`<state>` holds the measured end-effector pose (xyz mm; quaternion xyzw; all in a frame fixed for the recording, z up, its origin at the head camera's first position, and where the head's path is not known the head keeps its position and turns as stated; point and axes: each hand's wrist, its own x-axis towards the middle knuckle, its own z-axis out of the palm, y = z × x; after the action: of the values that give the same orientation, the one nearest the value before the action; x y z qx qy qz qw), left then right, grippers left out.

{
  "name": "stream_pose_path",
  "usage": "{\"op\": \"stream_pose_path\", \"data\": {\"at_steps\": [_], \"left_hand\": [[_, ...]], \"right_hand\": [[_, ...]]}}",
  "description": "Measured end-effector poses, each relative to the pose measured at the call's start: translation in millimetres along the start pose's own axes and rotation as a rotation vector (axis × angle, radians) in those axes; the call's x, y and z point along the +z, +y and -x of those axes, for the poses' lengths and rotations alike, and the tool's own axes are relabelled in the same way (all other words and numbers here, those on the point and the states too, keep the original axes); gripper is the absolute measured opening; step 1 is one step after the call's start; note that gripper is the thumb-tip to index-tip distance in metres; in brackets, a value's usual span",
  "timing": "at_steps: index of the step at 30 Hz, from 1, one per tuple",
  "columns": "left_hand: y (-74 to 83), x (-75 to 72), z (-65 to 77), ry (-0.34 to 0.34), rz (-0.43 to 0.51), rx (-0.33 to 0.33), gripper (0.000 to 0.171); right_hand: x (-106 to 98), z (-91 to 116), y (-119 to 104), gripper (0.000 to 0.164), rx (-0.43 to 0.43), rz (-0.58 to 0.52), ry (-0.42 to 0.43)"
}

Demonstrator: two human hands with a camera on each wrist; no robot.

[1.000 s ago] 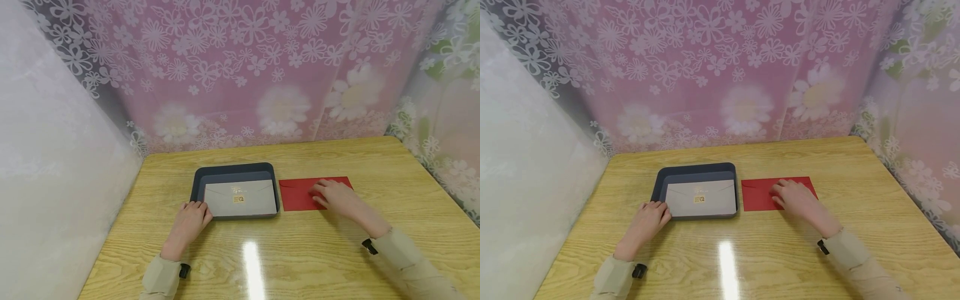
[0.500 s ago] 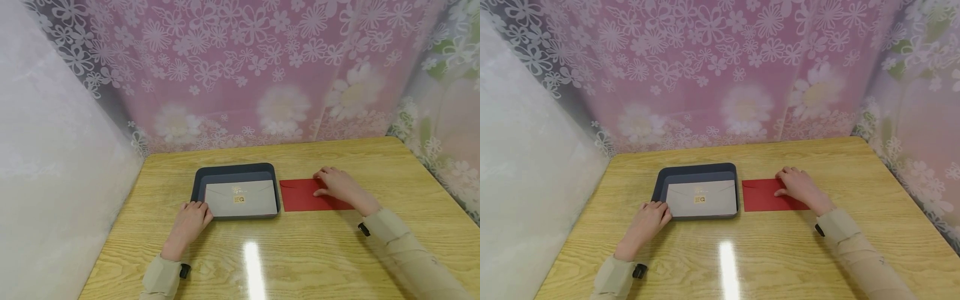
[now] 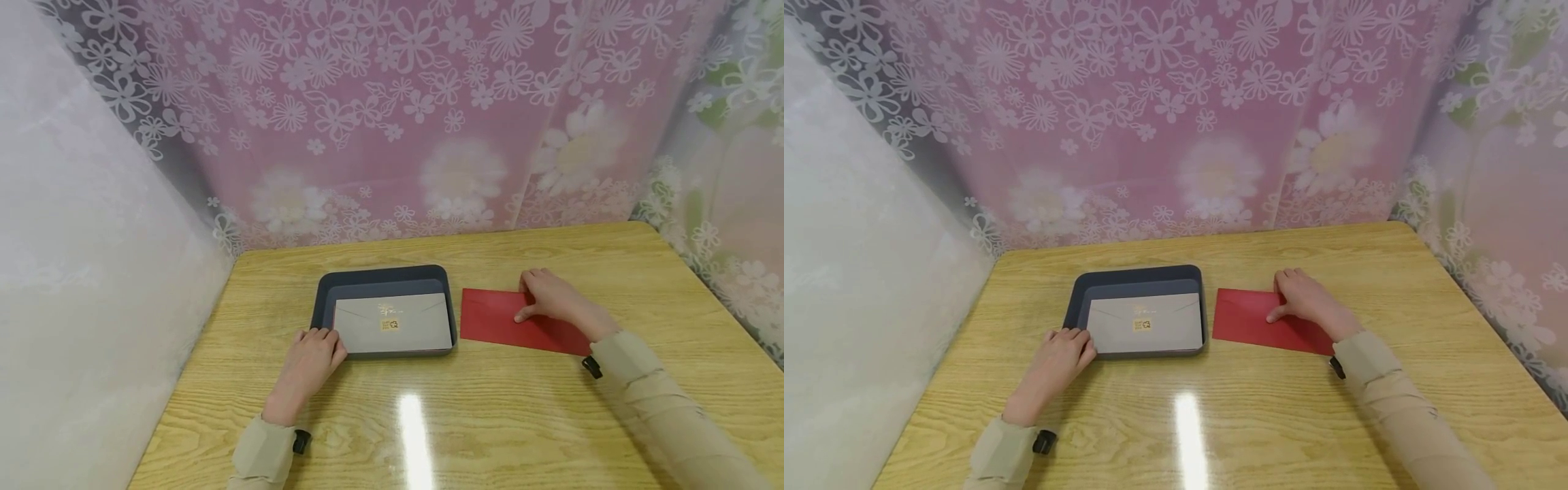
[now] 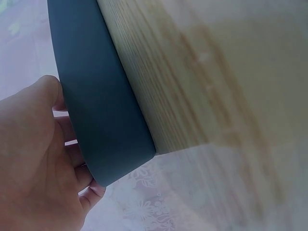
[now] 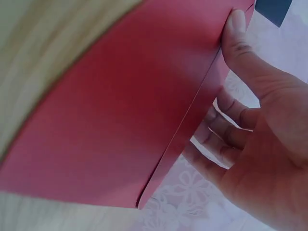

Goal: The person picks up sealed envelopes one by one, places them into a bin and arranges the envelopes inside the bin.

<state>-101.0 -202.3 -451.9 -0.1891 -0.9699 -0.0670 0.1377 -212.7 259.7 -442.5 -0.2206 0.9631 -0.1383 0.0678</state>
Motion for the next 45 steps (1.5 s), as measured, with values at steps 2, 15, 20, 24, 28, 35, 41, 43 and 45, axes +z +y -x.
{"op": "stream_pose_path", "data": {"at_steps": [2, 15, 20, 24, 28, 35, 41, 43, 45], "left_hand": [[0.2, -0.2, -0.3, -0.001, 0.0, -0.002, 0.027], [0.8, -2.0, 0.8, 0.012, 0.003, 0.007, 0.03], [1.2, -3.0, 1.9, 0.019, 0.004, 0.011, 0.031], [1.0, -2.8, 2.0, 0.021, -0.003, 0.015, 0.03], [0.8, -2.4, 1.6, 0.019, -0.007, 0.016, 0.03], [-0.3, -0.9, 1.7, 0.02, -0.007, 0.016, 0.032], [-1.4, 0.5, 1.1, 0.042, -0.012, 0.028, 0.032], [-1.8, 1.1, 0.7, 0.046, -0.01, 0.032, 0.032], [-2.3, 1.6, 0.3, 0.046, -0.012, 0.035, 0.032]], "right_hand": [[-0.7, 1.9, 0.6, 0.056, 0.01, -0.021, -0.003], [3.3, 14.2, 3.5, 0.045, -0.147, 0.053, 0.201], [5.1, 15.3, -3.5, 0.03, -0.268, 0.109, 0.411], [4.8, 14.3, -8.8, 0.028, -0.343, 0.13, 0.537], [2.6, 12.1, -12.6, 0.026, -0.407, 0.173, 0.634], [-8.4, 8.1, -21.9, 0.03, -0.495, 0.334, 0.801], [-24.3, 4.9, -34.0, 0.04, -0.499, 0.388, 0.863], [-29.5, 4.3, -38.0, 0.039, -0.496, 0.402, 0.872], [-34.4, 3.6, -42.2, 0.038, -0.491, 0.412, 0.876]]}}
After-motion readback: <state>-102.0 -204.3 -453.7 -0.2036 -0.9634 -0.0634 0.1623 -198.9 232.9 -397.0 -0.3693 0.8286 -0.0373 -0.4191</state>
